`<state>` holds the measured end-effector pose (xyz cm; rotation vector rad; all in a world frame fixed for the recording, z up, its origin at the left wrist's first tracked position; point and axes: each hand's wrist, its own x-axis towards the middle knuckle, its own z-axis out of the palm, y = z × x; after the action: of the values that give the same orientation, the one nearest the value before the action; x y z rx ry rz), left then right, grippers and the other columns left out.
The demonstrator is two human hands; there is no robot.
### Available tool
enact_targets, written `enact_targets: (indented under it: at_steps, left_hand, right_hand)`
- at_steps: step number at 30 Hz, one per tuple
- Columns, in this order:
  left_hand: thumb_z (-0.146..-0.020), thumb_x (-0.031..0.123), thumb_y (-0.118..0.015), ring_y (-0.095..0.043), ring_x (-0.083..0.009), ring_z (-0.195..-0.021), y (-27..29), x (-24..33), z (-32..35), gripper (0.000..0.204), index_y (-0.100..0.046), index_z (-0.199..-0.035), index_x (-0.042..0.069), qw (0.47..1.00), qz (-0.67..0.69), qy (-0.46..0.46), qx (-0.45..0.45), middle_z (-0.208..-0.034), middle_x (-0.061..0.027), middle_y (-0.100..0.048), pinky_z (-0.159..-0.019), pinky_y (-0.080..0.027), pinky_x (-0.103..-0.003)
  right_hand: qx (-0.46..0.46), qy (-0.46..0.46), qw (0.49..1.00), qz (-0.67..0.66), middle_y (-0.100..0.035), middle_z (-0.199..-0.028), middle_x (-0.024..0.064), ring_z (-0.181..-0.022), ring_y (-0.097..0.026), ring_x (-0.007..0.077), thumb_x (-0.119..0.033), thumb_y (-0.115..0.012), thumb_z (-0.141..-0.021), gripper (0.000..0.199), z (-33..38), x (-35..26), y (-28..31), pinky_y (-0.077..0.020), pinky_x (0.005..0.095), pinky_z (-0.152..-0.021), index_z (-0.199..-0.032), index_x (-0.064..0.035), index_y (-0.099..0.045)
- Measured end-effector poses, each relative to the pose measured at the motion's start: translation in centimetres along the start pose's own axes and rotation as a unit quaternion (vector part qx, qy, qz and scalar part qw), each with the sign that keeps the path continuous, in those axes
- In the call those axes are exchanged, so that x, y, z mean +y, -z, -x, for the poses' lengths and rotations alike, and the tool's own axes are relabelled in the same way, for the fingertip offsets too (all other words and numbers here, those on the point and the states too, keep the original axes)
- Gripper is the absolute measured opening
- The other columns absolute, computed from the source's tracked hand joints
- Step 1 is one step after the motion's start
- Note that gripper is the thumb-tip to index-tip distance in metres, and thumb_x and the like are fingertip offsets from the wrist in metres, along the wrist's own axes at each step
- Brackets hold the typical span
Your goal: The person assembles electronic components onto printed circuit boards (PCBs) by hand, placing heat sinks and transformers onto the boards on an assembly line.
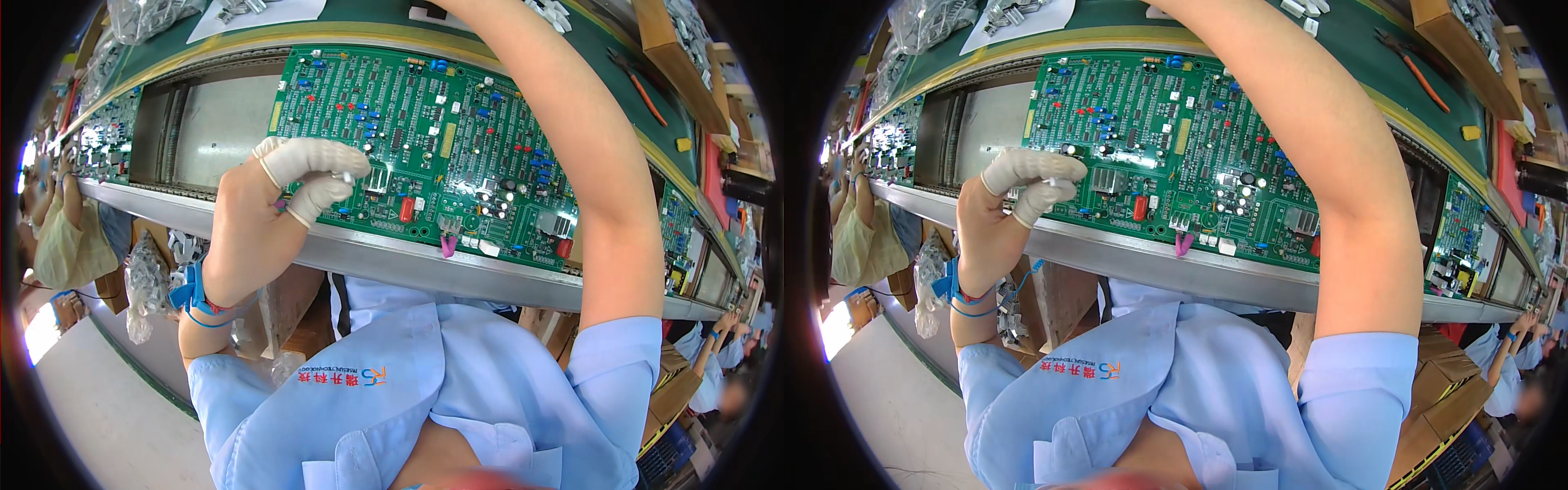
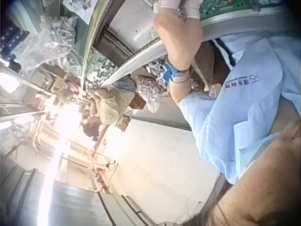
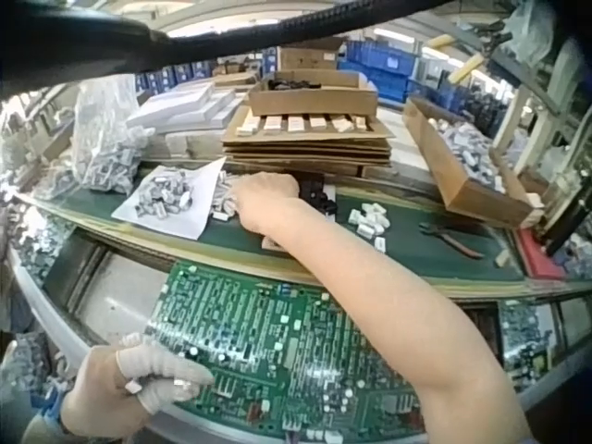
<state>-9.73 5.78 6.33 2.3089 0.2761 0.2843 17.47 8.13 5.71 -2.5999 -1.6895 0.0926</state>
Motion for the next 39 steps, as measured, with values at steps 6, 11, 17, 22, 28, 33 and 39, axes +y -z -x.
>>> enact_targets:
  at_steps: [6,11,17,22,28,33,39]
  left_hand:
    - [-0.093,0.01,-0.062,-0.063,-0.0128,-0.075,-0.2,1.2,0.1,0.03,-0.061,-0.121,0.0,0.983,0.15,0.107,0.007,-0.094,-0.0113,-0.07,-0.074,-0.051,-0.026]
    - [-0.088,0.008,-0.067,-0.067,-0.015,-0.086,-0.7,0.9,0.8,0.035,-0.062,-0.123,0.004,0.987,0.125,0.094,0.043,-0.091,-0.0083,-0.072,-0.081,-0.051,-0.028]
    - [-0.078,0.011,-0.076,-0.066,-0.0201,-0.077,0.3,0.0,1.6,0.013,-0.072,-0.088,0.004,0.994,0.063,0.046,0.082,-0.087,-0.0066,-0.073,-0.077,-0.048,-0.032]
    - [-0.075,0.01,-0.079,-0.065,-0.0188,-0.075,-0.5,0.0,1.1,0.017,-0.071,-0.088,0.003,0.996,0.029,0.032,0.083,-0.085,-0.0068,-0.071,-0.073,-0.05,-0.03]
    - [-0.074,0.004,-0.078,-0.065,-0.0169,-0.073,-0.9,0.3,1.1,0.016,-0.071,-0.088,0.002,0.994,0.011,0.048,0.095,-0.085,-0.0079,-0.07,-0.068,-0.051,-0.029]
    - [-0.075,0.003,-0.077,-0.065,-0.0168,-0.071,-1.7,0.8,1.2,0.014,-0.071,-0.087,0.002,0.993,0.015,0.053,0.103,-0.085,-0.007,-0.07,-0.069,-0.051,-0.028]
    - [-0.078,0.012,-0.075,-0.056,-0.0203,-0.053,-3.8,3.3,0.5,0.008,-0.069,-0.079,0.007,0.997,0.001,0.052,0.061,-0.064,-0.0036,-0.065,-0.051,-0.041,-0.031]
  right_hand:
    - [0.046,-0.022,0.998,-0.034,-0.072,-0.094,0.016,-0.091,-0.07,0.0315,-0.013,-0.059,-0.082,0.021,-0.5,1.3,-1.4,-0.0542,0.0427,-0.078,-0.093,-0.0003,-0.071]
    - [0.115,0.049,0.99,-0.07,-0.07,-0.089,0.0193,-0.085,-0.068,0.0322,-0.007,-0.059,-0.077,0.015,7.1,0.7,4.5,-0.0536,0.0402,-0.074,-0.083,0.0019,-0.069]
    - [0.131,0.059,0.982,-0.119,-0.067,-0.083,0.0045,-0.073,-0.063,0.0223,-0.015,-0.066,-0.083,0.01,15.4,7.7,-1.3,-0.0468,0.0333,-0.063,-0.091,-0.0089,-0.069]
    - [0.111,-0.001,0.986,-0.122,-0.067,-0.084,0.0048,-0.077,-0.065,0.0283,-0.016,-0.063,-0.083,0.008,16.7,7.5,-3.0,-0.0509,0.0405,-0.067,-0.082,-0.011,-0.069]
    - [0.133,0.043,0.989,-0.048,-0.066,-0.082,0.0044,-0.079,-0.066,0.0265,-0.008,-0.061,-0.081,0.007,16.4,7.2,-3.9,-0.0513,0.0397,-0.063,-0.081,-0.0095,-0.069]
    - [0.173,0.075,0.982,0.025,-0.063,-0.077,0.0059,-0.078,-0.066,0.025,-0.004,-0.059,-0.075,0.005,16.8,6.7,-4.3,-0.0524,0.0379,-0.061,-0.075,-0.0064,-0.064]
    - [0.2,0.09,0.973,0.066,-0.062,-0.076,0.0064,-0.076,-0.066,0.0248,-0.002,-0.06,-0.07,0.006,17.5,7.6,-4.4,-0.0527,0.0377,-0.06,-0.074,-0.0065,-0.061]
